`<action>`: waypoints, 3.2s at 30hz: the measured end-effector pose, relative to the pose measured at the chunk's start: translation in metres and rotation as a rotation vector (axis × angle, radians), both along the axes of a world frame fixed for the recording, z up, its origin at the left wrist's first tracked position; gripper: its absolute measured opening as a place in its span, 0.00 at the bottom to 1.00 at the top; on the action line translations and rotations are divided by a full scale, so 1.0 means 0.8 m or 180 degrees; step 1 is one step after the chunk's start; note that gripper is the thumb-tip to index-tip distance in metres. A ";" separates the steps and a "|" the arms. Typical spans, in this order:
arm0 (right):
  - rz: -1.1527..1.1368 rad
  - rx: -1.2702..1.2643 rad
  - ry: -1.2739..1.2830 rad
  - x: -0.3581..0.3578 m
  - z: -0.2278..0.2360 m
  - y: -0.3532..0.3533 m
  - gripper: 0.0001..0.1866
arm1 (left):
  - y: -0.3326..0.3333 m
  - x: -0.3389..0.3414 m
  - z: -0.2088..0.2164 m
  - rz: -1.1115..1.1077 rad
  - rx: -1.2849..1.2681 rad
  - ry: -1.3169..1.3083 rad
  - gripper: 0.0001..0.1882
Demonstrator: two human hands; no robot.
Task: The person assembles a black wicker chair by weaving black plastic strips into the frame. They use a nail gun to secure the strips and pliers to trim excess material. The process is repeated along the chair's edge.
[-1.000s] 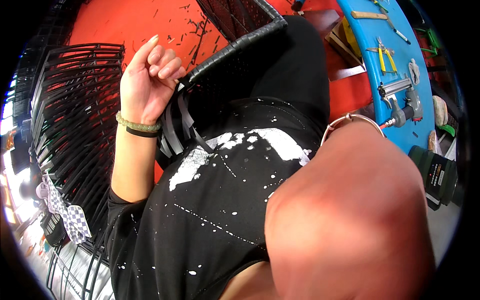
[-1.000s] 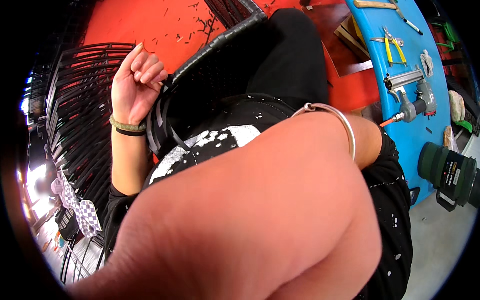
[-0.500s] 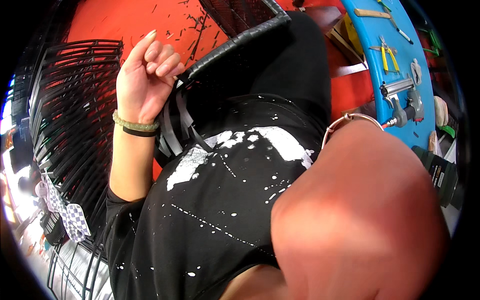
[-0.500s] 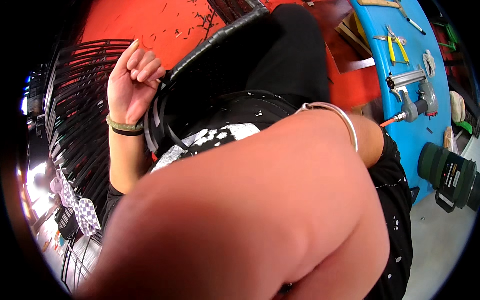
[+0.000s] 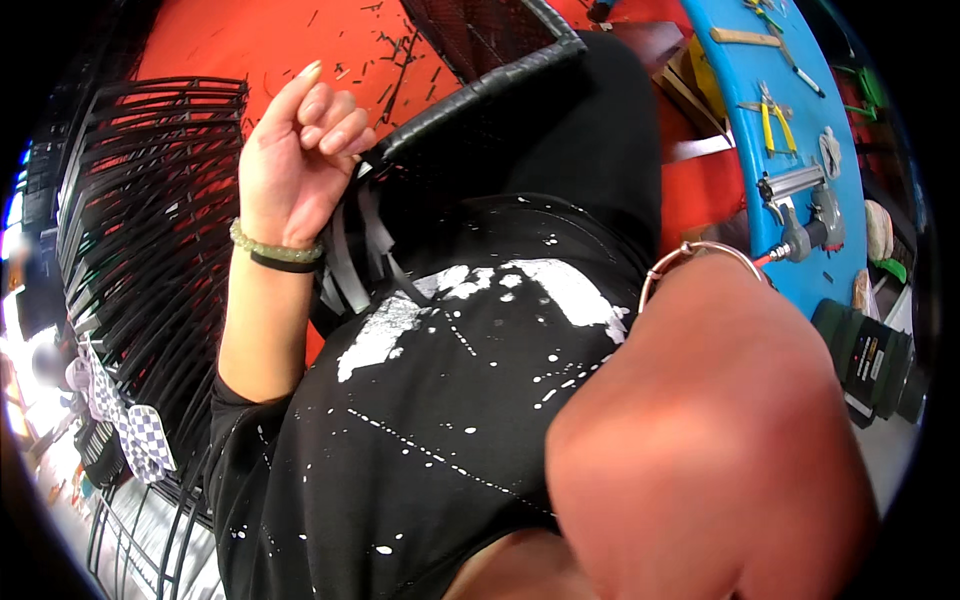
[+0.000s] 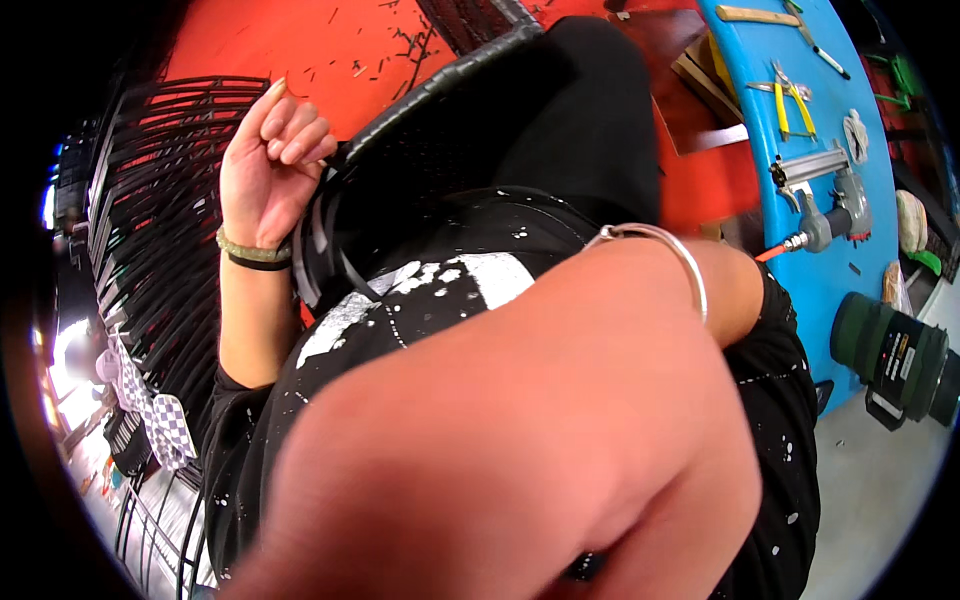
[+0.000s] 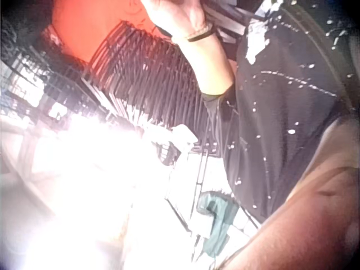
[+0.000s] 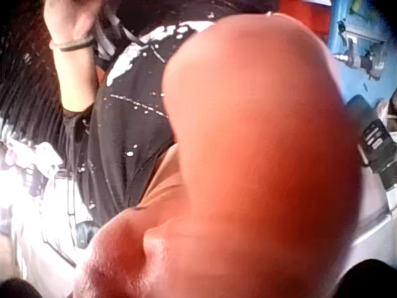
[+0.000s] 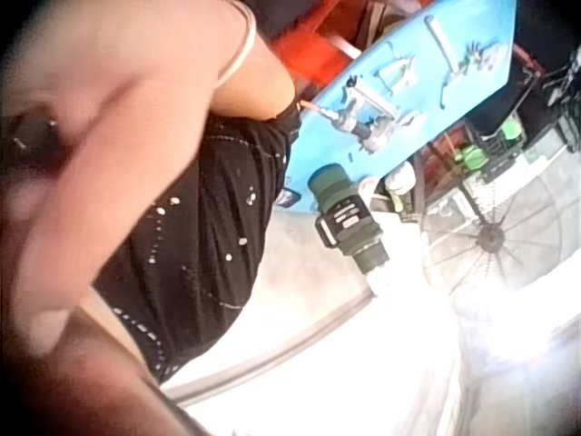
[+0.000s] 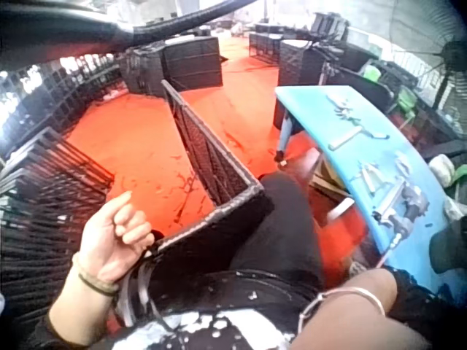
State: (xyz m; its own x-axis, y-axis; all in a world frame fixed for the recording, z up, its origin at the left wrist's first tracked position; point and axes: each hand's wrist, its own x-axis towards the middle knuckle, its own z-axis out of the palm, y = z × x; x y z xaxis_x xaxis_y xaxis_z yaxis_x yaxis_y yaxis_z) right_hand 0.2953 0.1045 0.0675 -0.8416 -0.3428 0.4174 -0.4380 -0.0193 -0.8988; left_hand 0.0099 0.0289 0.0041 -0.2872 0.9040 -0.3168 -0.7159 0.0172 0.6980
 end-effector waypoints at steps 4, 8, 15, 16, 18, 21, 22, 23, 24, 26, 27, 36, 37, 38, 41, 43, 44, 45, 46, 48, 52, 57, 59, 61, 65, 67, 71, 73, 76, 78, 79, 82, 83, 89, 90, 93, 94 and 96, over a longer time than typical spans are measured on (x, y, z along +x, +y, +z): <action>-0.0176 -0.0085 -0.0010 -0.032 -0.008 0.005 0.08 | -0.002 0.000 -0.003 0.0016 -0.0005 -0.0108 0.22; -0.0848 0.0013 0.0173 -0.070 -0.024 0.022 0.08 | -0.009 -0.018 -0.014 -0.0349 0.0257 -0.0215 0.22; -0.2780 0.1531 0.0851 -0.138 -0.105 0.047 0.11 | -0.005 -0.030 0.004 -0.0481 -0.0397 0.2132 0.19; -0.2989 0.1782 0.1004 -0.144 -0.120 0.046 0.12 | -0.008 -0.035 0.002 -0.0497 -0.0354 0.2575 0.20; -0.2931 0.2039 0.1131 -0.149 -0.130 0.040 0.13 | -0.010 -0.048 -0.006 -0.0567 -0.0269 0.3459 0.21; -0.2892 0.2104 0.1165 -0.159 -0.133 0.038 0.13 | -0.017 -0.053 -0.010 -0.0316 -0.0421 0.3878 0.14; -0.2884 0.2071 0.1152 -0.163 -0.137 0.038 0.13 | -0.020 -0.050 -0.012 -0.0177 -0.0469 0.4001 0.13; -0.2876 0.2037 0.1139 -0.165 -0.139 0.038 0.13 | -0.022 -0.047 -0.012 -0.0039 -0.0448 0.4029 0.17; -0.2904 0.2064 0.1125 -0.166 -0.141 0.038 0.13 | -0.024 -0.048 -0.013 -0.0023 -0.0193 0.4408 0.18; -0.2958 0.2118 0.1096 -0.166 -0.143 0.037 0.13 | -0.029 -0.053 -0.014 0.0009 0.0334 0.5153 0.19; -0.2958 0.2144 0.1049 -0.165 -0.142 0.037 0.13 | -0.027 -0.065 -0.014 -0.0040 0.0922 0.6150 0.21; -0.2774 0.2271 0.1055 -0.166 -0.133 0.032 0.15 | -0.029 -0.075 -0.032 -0.0879 0.1220 0.6257 0.11; -0.2618 0.2280 0.1151 -0.167 -0.131 0.030 0.15 | -0.029 -0.076 -0.034 -0.0848 0.1209 0.6328 0.11; -0.2462 0.2286 0.1244 -0.167 -0.130 0.027 0.15 | -0.028 -0.077 -0.035 -0.0817 0.1197 0.6398 0.11; -0.2372 0.2433 0.1258 -0.157 -0.128 0.024 0.14 | -0.026 -0.074 -0.034 -0.0737 0.1032 0.6410 0.11; -0.2348 0.2484 0.1235 -0.152 -0.128 0.023 0.12 | -0.025 -0.073 -0.032 -0.0742 0.0888 0.6270 0.10; -0.2310 0.2493 0.1216 -0.150 -0.129 0.022 0.12 | -0.026 -0.071 -0.031 -0.0844 0.0471 0.5484 0.09; -0.2277 0.2511 0.1186 -0.148 -0.130 0.021 0.11 | -0.027 -0.067 -0.030 -0.0928 0.0092 0.4677 0.09; -0.2287 0.2481 0.1155 -0.147 -0.131 0.020 0.10 | -0.028 -0.064 -0.030 -0.0997 -0.0264 0.3860 0.08; -0.2308 0.2411 0.1099 -0.148 -0.133 0.018 0.09 | -0.024 -0.072 -0.032 -0.1286 -0.0376 0.3104 0.10; -0.2320 0.2359 0.1104 -0.147 -0.133 0.018 0.09 | -0.021 -0.079 -0.048 -0.1594 -0.0602 0.1857 0.12; -0.2300 0.2329 0.1126 -0.144 -0.137 0.017 0.09 | -0.028 -0.070 -0.050 -0.1517 -0.0691 0.1195 0.09; -0.2318 0.2340 0.1149 -0.142 -0.138 0.017 0.09 | -0.027 -0.072 -0.042 -0.1715 -0.0726 0.1330 0.07; -0.2334 0.2379 0.1143 -0.142 -0.138 0.016 0.09 | -0.027 -0.073 -0.049 -0.1705 -0.0721 0.1455 0.06; -0.2366 0.2329 0.1179 -0.143 -0.140 0.017 0.09 | -0.029 -0.070 -0.043 -0.1716 -0.0643 0.1615 0.09; -0.2368 0.2283 0.1153 -0.143 -0.140 0.017 0.09 | -0.034 -0.062 -0.037 -0.1598 -0.0477 0.1698 0.13; -0.2547 0.2140 0.1184 -0.146 -0.139 0.016 0.07 | -0.037 -0.063 -0.033 -0.1738 -0.0201 0.1976 0.14; -0.2772 0.1935 0.1240 -0.151 -0.138 0.013 0.06 | -0.038 -0.064 -0.036 -0.1731 -0.0155 0.2194 0.15; -0.2736 0.1202 0.0911 -0.157 -0.139 0.015 0.07 | -0.034 -0.062 -0.037 -0.1691 -0.0053 0.2549 0.16; -0.2795 0.1481 0.0557 -0.162 -0.129 0.012 0.11 | -0.035 -0.062 -0.038 -0.1639 -0.0041 0.2648 0.17; -0.2825 0.1774 0.0366 -0.162 -0.120 0.007 0.11 | -0.035 -0.061 -0.036 -0.1611 -0.0056 0.2699 0.17; -0.2815 0.2331 0.0172 -0.167 -0.116 0.001 0.11 | -0.036 -0.058 -0.039 -0.1504 -0.0112 0.2749 0.17; -0.2867 0.2487 0.0233 -0.168 -0.115 -0.001 0.09 | -0.035 -0.061 -0.042 -0.1508 -0.0066 0.2813 0.17; -0.3219 0.2406 0.0698 -0.178 -0.125 -0.002 0.06 | -0.036 -0.052 -0.038 -0.1424 -0.0245 0.3123 0.17; -0.3285 0.2129 0.0545 -0.173 -0.124 0.000 0.06 | -0.038 -0.044 -0.035 -0.1368 -0.0300 0.3190 0.16; -0.3437 0.1206 0.0331 -0.163 -0.135 0.001 0.05 | -0.044 -0.035 -0.032 -0.0534 0.0279 0.4581 0.08; -0.3485 0.1028 0.0257 -0.161 -0.137 0.001 0.05 | -0.046 -0.033 -0.022 -0.0540 0.0617 0.4711 0.08; -0.3484 0.0950 0.0154 -0.160 -0.137 0.004 0.05 | -0.051 -0.034 -0.020 -0.0888 0.0635 0.4726 0.10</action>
State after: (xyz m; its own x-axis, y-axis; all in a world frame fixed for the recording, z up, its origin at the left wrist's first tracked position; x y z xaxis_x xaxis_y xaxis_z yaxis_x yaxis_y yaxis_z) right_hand 0.1671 0.1073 -0.0418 -0.7354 0.4757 0.4826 -0.1222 0.6075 -0.7849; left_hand -0.0172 -0.0117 -0.0120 -0.0441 0.9732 0.2257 0.6233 -0.1497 0.7675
